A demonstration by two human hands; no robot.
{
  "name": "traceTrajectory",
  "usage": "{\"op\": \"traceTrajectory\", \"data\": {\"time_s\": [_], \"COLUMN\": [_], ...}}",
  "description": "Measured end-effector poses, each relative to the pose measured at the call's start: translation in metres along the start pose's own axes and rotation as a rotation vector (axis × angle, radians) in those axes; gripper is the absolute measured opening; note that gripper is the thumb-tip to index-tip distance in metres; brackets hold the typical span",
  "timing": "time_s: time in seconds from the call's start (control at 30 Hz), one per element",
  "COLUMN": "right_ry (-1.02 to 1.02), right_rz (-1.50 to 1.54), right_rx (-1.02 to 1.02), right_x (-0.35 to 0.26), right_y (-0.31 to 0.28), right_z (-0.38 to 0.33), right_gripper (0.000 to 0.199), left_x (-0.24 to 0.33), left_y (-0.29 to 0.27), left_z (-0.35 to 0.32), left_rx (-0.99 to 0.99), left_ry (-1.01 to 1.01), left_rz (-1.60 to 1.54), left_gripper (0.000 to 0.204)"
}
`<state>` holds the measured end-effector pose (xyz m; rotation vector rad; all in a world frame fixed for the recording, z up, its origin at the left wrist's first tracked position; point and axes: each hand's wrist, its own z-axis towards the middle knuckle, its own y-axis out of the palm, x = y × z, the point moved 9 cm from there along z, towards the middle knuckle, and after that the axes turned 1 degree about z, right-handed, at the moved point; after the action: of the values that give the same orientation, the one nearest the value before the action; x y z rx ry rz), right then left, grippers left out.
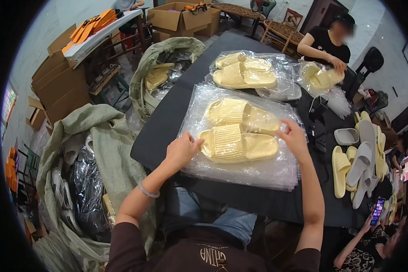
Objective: The person retrieves pairs of slippers from large green sacks and wraps them in bubble wrap on a table. They handle multiple pairs of yellow, white, and black slippers, placing them on the wrap and folding the material around them. The wrapped items are then set aside on the table.
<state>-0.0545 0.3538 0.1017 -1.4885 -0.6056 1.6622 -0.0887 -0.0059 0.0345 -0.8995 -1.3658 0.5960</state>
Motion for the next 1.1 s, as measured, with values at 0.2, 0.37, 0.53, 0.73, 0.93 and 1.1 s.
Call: {"op": "traceTrajectory", "data": {"time_s": [0.2,0.37,0.53,0.73,0.93,1.1], "right_ry": [-0.033,0.239,0.164,0.175,0.114,0.154], "right_rz": [0.598,0.651,0.250,0.155,0.447,0.641], "right_rx": [0.233,0.035,-0.055,-0.016,-0.057,0.022], "right_x": [0.031,0.050,0.030,-0.010,0.007,0.016], "right_y": [-0.062,-0.056,-0.046,-0.032,-0.011,-0.025], "right_z": [-0.058,-0.076,-0.033,0.006,-0.014,-0.058], "right_gripper": [0.049,0.039,0.051,0.056,0.034,0.019], "left_x": [-0.004,-0.004,0.022,0.007,0.024,0.009], "left_y": [0.012,0.007,-0.034,-0.010,0.017,0.018], "left_z": [-0.001,-0.002,0.011,0.127,0.148,0.152], "left_rx": [0.057,0.045,0.199,0.031,0.057,0.247], "left_ry": [-0.074,0.025,0.037,0.036,-0.035,-0.015], "left_rz": [0.084,0.082,0.286,0.032,-0.079,-0.182], "left_gripper": [0.047,0.046,0.044,0.048,0.048,0.037]}}
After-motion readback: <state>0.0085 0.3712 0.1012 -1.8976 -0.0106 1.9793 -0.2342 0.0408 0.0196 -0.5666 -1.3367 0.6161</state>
